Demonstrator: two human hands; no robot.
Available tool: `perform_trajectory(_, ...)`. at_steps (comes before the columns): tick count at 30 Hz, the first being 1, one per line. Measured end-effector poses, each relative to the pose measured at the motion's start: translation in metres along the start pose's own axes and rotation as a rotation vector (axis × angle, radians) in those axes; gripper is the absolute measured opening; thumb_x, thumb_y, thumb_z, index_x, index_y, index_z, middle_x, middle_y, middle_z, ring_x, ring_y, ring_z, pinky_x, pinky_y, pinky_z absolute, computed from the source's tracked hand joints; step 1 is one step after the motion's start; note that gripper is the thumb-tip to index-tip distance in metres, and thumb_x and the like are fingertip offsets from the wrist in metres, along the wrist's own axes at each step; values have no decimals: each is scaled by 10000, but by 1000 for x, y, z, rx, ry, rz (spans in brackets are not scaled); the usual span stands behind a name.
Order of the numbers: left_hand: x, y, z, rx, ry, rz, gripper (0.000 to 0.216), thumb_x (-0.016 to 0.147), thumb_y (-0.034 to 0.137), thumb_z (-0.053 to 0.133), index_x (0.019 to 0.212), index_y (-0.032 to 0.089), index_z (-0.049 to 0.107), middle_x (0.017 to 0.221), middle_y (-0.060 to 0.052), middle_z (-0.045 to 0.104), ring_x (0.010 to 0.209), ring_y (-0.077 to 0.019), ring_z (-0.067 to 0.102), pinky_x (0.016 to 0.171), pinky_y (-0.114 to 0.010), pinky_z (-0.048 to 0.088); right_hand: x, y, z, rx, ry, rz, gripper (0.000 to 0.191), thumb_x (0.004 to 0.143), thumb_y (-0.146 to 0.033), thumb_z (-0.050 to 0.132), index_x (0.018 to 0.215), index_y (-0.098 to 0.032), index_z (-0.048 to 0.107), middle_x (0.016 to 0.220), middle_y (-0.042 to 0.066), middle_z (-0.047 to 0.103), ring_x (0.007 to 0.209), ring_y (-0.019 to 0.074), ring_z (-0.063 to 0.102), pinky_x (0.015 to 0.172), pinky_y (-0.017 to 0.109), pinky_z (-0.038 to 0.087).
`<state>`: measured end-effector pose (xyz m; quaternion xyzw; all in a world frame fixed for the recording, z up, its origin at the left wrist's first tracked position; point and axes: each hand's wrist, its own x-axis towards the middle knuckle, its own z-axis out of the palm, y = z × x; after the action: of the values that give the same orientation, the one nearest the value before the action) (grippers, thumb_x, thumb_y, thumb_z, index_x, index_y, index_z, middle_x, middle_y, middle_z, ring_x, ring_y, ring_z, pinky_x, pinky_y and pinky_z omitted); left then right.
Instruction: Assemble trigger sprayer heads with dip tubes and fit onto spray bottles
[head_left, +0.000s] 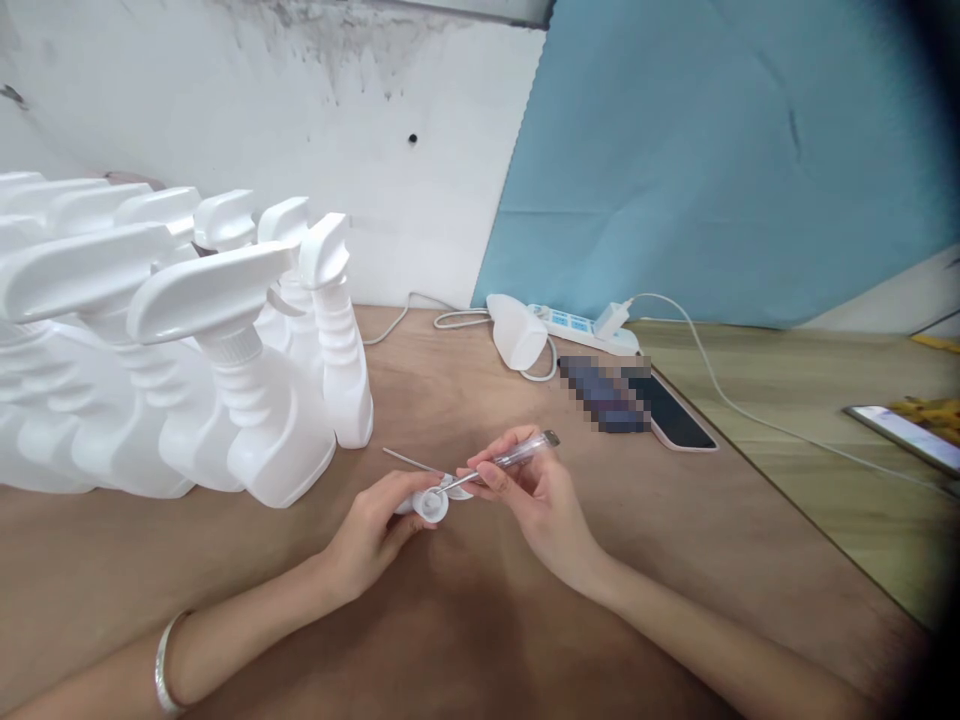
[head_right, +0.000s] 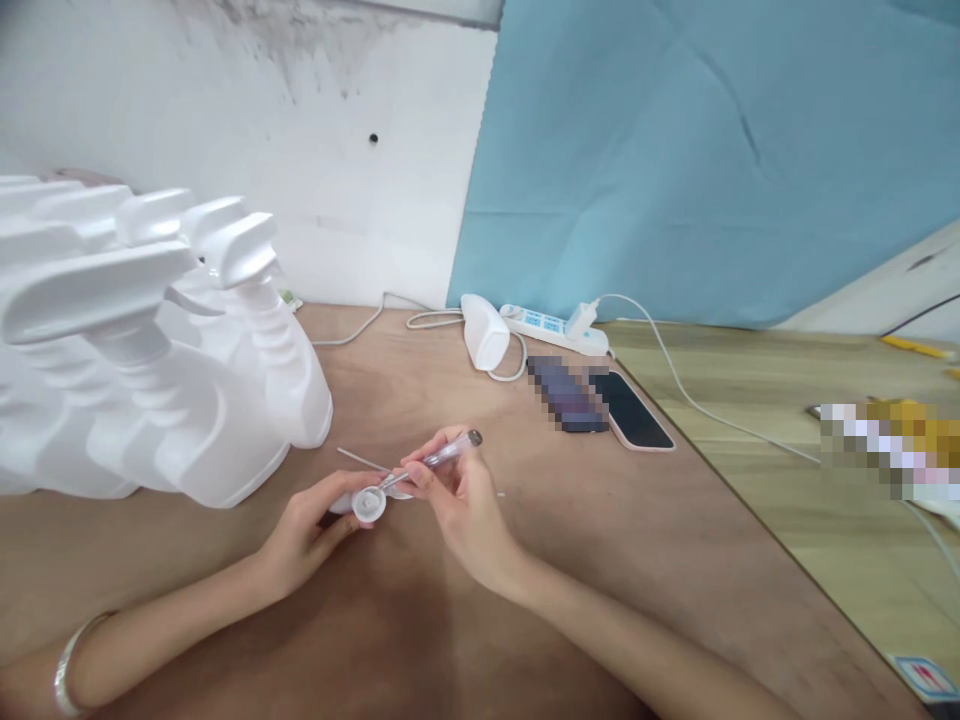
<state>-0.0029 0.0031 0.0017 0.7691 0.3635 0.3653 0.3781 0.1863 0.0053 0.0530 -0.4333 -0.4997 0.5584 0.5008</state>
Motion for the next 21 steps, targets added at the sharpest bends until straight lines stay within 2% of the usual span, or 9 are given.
perform_trajectory(7, 2, 2, 0, 23, -5, 45, 305, 870, 248, 442, 1173, 220, 469, 1099, -65, 566, 979, -171, 530, 836, -302, 438, 7, -2, -5, 64, 11, 98, 390, 684, -388, 707, 809, -177, 404, 789, 9, 572, 794, 195, 626, 745, 375, 541)
perform_trajectory(14, 4, 3, -1, -25, 7, -61, 287, 874, 255, 424, 1151, 198, 472, 1105, -70, 560, 999, -176, 524, 866, -308, 419, 12, 3, -10, 225, 52, 197, 378, 673, -337, 726, 813, -173, 415, 807, 13, 595, 805, 182, 621, 781, 360, 524)
perform_trajectory(21, 5, 7, -2, -49, 32, -122, 277, 834, 271, 509, 1101, 201, 508, 1062, -50, 576, 953, -165, 535, 829, -271, 418, 11, 8, -10, 292, 48, 274, 340, 677, -291, 719, 793, -172, 422, 780, 3, 587, 809, 161, 600, 771, 346, 519)
